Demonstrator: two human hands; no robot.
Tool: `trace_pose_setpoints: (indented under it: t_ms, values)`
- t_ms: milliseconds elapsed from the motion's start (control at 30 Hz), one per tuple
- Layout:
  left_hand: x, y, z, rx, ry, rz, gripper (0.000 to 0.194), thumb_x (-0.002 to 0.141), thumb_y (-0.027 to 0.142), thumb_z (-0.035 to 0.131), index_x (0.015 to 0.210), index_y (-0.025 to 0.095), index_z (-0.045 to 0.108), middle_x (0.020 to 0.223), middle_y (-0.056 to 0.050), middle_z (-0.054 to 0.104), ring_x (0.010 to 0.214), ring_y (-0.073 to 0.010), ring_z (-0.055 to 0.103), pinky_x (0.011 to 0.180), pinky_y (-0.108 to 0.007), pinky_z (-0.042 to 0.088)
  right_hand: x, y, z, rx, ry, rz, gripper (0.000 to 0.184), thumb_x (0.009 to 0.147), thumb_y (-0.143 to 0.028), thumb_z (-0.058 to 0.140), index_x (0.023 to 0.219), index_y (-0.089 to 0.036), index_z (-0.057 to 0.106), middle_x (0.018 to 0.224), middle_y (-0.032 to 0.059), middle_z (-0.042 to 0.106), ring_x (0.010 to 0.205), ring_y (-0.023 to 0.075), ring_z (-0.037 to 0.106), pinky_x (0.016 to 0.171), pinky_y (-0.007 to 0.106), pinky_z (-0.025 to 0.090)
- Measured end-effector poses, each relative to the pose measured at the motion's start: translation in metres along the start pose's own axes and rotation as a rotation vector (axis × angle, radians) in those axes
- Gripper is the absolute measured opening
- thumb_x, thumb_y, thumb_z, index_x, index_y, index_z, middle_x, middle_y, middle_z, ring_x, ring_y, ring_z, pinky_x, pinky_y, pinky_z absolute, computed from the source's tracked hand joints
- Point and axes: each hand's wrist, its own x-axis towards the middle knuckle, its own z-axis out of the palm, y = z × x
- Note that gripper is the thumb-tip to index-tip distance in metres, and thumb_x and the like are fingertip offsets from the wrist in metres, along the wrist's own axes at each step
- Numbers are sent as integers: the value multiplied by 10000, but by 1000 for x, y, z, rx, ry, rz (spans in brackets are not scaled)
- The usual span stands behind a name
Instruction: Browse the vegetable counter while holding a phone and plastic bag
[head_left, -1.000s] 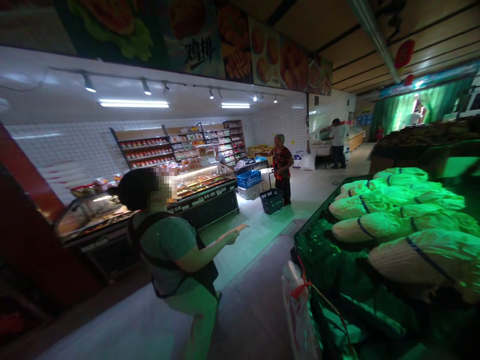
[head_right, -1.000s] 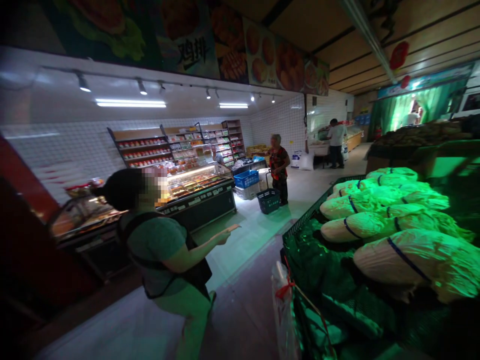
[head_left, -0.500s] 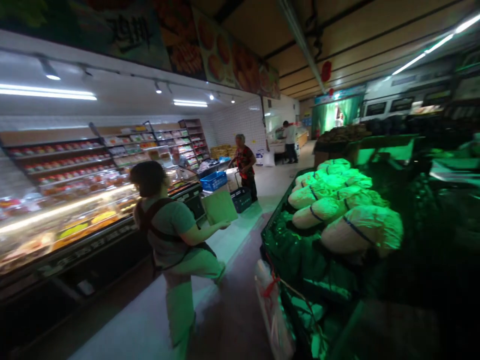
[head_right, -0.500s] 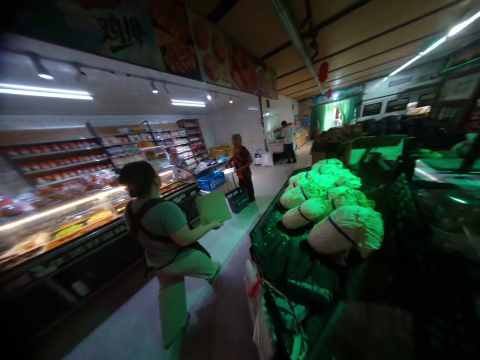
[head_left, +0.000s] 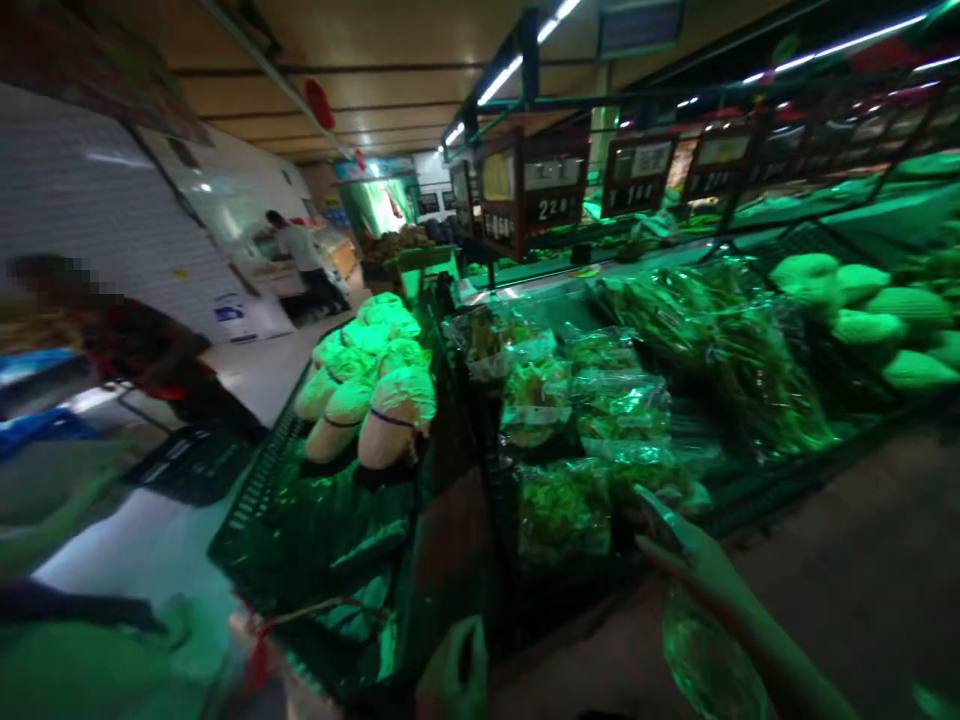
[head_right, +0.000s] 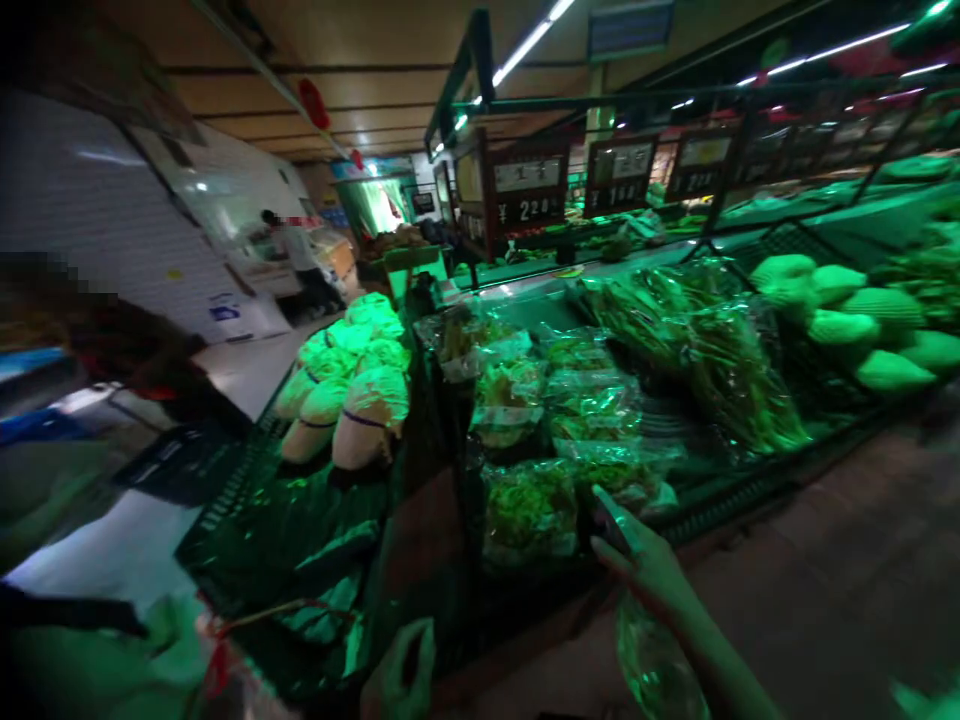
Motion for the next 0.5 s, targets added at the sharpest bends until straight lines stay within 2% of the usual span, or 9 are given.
trace_pose_setpoints:
  t_ms: [67,100,200,267,300,367,433,500]
  values:
    - [26,17,16,-41,2,45,317,975,433,467,1066,228,691,1103,-54,737,991,-186,693,897,-307,548,7,31,-35,29,124,96,799,802,-568,588,1485,-176,452,1205,104,704,1134,308,662,905,393,572]
    - [37,26,23,-51,2,34,329,976,421,435,1057,235,695,1075,-47,753,986,-191,705,877,-283,541,10,46,-52,27,170,142,830,794,-588,593,1497,-177,434,1220,114,698,1149,320,655,908,406,572]
    - [62,51,33,38,-12,-153,380,975,418,357,1093,249,677,1002,-67,775,938,-244,727,772,-302,515,16,78,-93,3,199,219,876,777,-609,616,1522,-206,396,1195,120,706,1044,330,704,777,400,615]
    - [70,64,34,109,-36,-313,425,985,449,295,1114,266,657,976,-83,776,923,-281,728,720,-327,483,20,84,-102,3,171,174,851,763,-599,636,1500,-224,435,1180,112,715,1003,323,719,739,382,628]
    - [72,69,33,121,-47,-368,449,991,464,261,1118,277,648,985,-86,775,930,-290,726,709,-333,472,23,83,-99,16,152,122,817,761,-591,637,1476,-234,470,1164,103,724,995,319,723,748,377,632]
    - [73,78,30,129,-78,-421,479,1000,459,210,1109,281,641,1016,-99,768,951,-295,722,716,-346,472,32,70,-81,38,106,-21,716,765,-570,625,1414,-276,546,1103,79,748,972,315,730,775,382,638]
    - [70,84,30,161,-95,-439,466,1005,420,215,1096,280,650,1054,-121,756,986,-295,713,763,-372,486,43,47,-49,58,38,-174,648,755,-551,615,1370,-347,588,998,51,767,898,329,741,739,415,650]
    - [67,88,34,183,-72,-460,404,1005,395,289,1068,282,672,1076,-131,745,1032,-279,699,840,-388,495,53,14,-11,106,-43,-304,629,734,-548,611,1355,-448,582,894,24,767,826,355,740,642,450,655]
